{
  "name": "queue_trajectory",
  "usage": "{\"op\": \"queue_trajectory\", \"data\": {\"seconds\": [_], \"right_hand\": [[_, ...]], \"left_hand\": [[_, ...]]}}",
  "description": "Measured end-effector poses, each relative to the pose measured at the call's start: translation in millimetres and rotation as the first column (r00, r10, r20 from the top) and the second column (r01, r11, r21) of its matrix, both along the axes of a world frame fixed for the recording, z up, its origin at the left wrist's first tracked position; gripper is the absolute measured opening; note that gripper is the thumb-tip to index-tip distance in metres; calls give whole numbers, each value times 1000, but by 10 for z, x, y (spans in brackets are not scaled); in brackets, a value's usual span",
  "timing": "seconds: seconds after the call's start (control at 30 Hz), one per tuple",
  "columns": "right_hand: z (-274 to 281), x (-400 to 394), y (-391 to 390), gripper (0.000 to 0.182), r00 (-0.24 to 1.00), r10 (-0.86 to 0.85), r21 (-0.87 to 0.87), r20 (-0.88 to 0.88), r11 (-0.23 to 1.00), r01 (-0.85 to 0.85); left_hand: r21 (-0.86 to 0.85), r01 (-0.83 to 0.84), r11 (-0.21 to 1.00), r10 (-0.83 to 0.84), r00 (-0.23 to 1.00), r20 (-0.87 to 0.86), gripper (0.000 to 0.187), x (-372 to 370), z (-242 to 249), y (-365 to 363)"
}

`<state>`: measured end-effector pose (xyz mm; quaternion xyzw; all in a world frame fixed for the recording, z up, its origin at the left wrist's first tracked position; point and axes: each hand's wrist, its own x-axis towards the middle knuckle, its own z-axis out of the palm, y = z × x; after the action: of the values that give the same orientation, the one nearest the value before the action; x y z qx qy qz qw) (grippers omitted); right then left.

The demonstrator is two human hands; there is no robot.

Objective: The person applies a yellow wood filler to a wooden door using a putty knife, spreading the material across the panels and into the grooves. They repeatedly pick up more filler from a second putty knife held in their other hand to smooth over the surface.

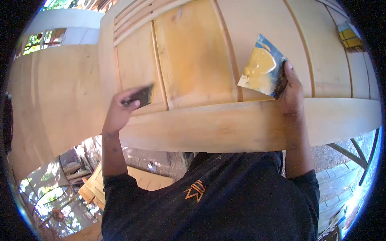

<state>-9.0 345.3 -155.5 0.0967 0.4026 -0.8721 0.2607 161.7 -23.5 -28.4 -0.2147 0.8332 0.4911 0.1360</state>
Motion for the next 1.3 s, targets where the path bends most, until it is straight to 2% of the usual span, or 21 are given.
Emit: {"op": "queue_trajectory", "data": {"seconds": [0.03,0.07,0.1,0.2,0.3,0.33,0.4,0.47,0.57,0.6,0.7,0.83,1.0,1.13,1.23,1.3], "right_hand": [[106,21,-46,40,1000,-22,25,17,999,21],[226,93,-102,41,998,-27,24,50,999,26],[319,167,-164,41,997,-51,137,59,990,43],[461,340,-282,41,997,-21,16,80,1000,20],[665,460,-372,38,999,-3,-30,51,1000,4],[718,494,-394,37,999,-7,-62,45,998,10],[814,552,-427,37,1000,-14,-98,27,995,16],[895,622,-431,36,1000,-28,-106,8,994,29],[897,699,-395,36,999,-49,-127,16,991,51],[905,722,-393,35,998,-68,-129,16,989,70],[960,798,-419,35,993,-118,-122,28,985,121],[1073,869,-433,35,992,-120,-96,23,988,122],[1065,944,-375,34,997,-78,-40,-8,996,78],[1127,1002,-338,34,995,-98,-73,-21,993,96],[1137,999,-315,33,991,-116,-68,-61,991,112],[1092,1021,-312,32,990,-117,-46,-78,992,113]], "left_hand": [[224,-191,956,206,977,-47,35,-34,39,17],[445,-348,825,408,912,-43,34,-45,55,38],[525,-336,782,435,897,-73,35,-69,49,116],[720,-283,634,494,864,-94,36,-144,-35,479],[767,-194,612,566,785,-253,36,-181,18,982],[724,-191,662,569,757,-321,34,-146,-15,1096],[529,-165,833,470,717,-515,33,-8,-74,1266],[239,-154,959,279,661,-697,29,110,-89,1362],[20,-36,999,36,512,-858,26,199,-45,1491],[-28,19,999,-33,514,-857,27,225,-31,1495],[-72,179,981,-142,413,-900,31,180,-102,1520],[-101,191,976,-171,396,-902,37,192,-216,1565],[-238,140,961,-275,432,-859,42,200,-451,1486],[-606,179,775,-583,570,-579,49,129,-537,1176],[-564,170,808,-534,615,-581,50,95,-270,958],[-583,331,742,-649,574,-499,49,57,157,942]]}}
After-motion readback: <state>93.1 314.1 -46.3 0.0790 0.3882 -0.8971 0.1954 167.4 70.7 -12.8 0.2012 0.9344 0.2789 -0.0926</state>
